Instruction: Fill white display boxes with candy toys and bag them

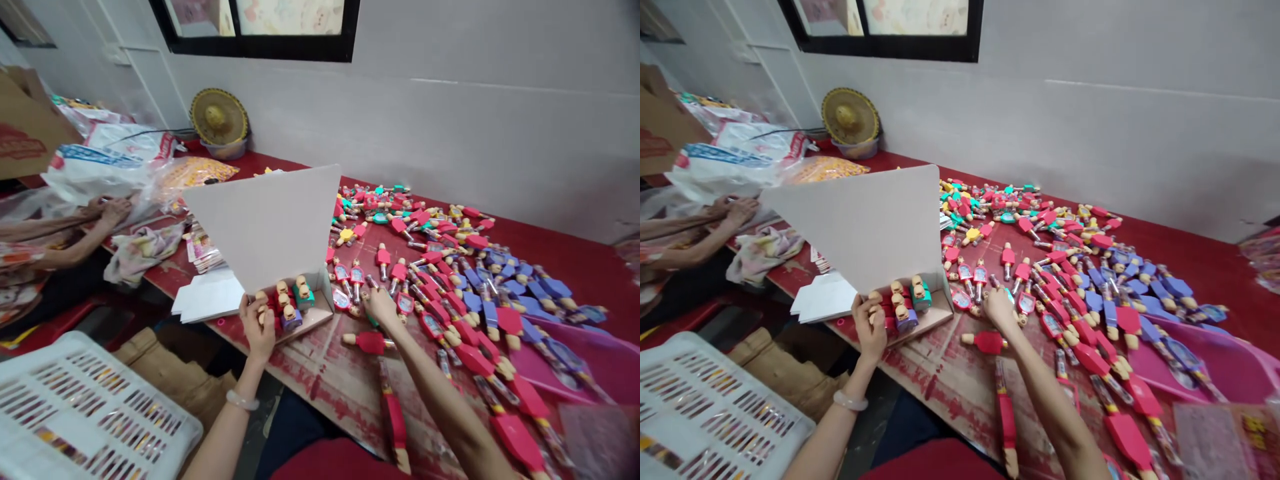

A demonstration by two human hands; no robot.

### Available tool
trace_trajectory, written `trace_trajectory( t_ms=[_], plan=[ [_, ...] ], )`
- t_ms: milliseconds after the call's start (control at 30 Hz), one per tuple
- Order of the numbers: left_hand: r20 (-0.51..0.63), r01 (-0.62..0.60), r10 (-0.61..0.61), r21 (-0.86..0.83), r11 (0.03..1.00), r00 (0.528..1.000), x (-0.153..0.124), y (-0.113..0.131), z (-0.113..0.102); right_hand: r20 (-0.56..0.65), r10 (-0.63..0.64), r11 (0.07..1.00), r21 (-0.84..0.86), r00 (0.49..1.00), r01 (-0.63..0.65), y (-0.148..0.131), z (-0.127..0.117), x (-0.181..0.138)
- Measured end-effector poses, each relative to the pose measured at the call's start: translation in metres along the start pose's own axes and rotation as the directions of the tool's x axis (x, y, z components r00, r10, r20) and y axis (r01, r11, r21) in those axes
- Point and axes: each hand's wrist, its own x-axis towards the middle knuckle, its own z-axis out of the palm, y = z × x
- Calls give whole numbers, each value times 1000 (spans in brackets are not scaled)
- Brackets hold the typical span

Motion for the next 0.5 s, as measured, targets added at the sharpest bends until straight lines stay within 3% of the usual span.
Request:
trace_trajectory(
  t_ms=[100, 333, 500],
  plan=[
    [2, 10, -10, -4, 1000, 1000, 1, 1, 0, 52, -56, 997, -55, 997, 59, 23, 5, 8],
    [-7, -5, 4, -58, 998, 1000, 1, 5, 0, 101, -151, 982, -99, 983, 161, 22, 8, 6],
    [-5, 33, -33, -49, 998, 999, 2, 5, 0, 55, -187, 982, -5, 981, 187, 23, -15, -12]
  ],
)
